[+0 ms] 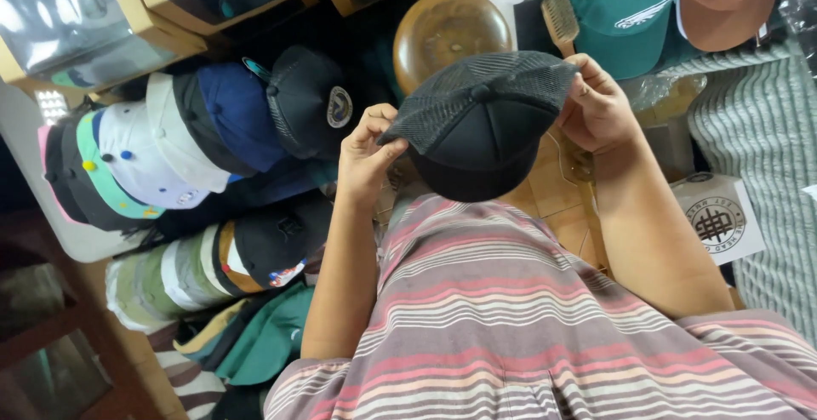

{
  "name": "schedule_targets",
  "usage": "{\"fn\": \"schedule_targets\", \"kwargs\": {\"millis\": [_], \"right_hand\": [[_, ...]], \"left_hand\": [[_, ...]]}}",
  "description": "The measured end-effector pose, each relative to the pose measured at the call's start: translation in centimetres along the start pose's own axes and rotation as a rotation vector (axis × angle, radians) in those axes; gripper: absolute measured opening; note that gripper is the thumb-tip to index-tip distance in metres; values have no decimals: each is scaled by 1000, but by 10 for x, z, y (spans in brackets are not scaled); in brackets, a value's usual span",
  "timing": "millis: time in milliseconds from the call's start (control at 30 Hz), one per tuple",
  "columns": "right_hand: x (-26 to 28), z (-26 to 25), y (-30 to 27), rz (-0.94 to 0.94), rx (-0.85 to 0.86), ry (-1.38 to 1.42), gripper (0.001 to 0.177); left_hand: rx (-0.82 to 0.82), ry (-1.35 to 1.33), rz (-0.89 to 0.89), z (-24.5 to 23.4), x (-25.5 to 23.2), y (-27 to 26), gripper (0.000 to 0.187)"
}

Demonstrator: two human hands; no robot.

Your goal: A person is cleaning and steaming a black mesh hat using a brush and a handheld steamer at a work table.

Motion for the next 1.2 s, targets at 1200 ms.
{"fn": "schedule_targets", "kwargs": {"millis": [1200], "right_hand": [[-125,-47,50,395,-305,7,14]], "left_hand": [[-569,-365,-132,-8,104,2,12]]}}
Point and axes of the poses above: each hand's wrist, its own y-axis towards the middle knuckle, its own z-axis out of the palm, x = y × z, the point moved 6 cm from there along y, towards the middle knuckle, and after that the axes turned 14 degrees about -y, right-handed, at the moved point
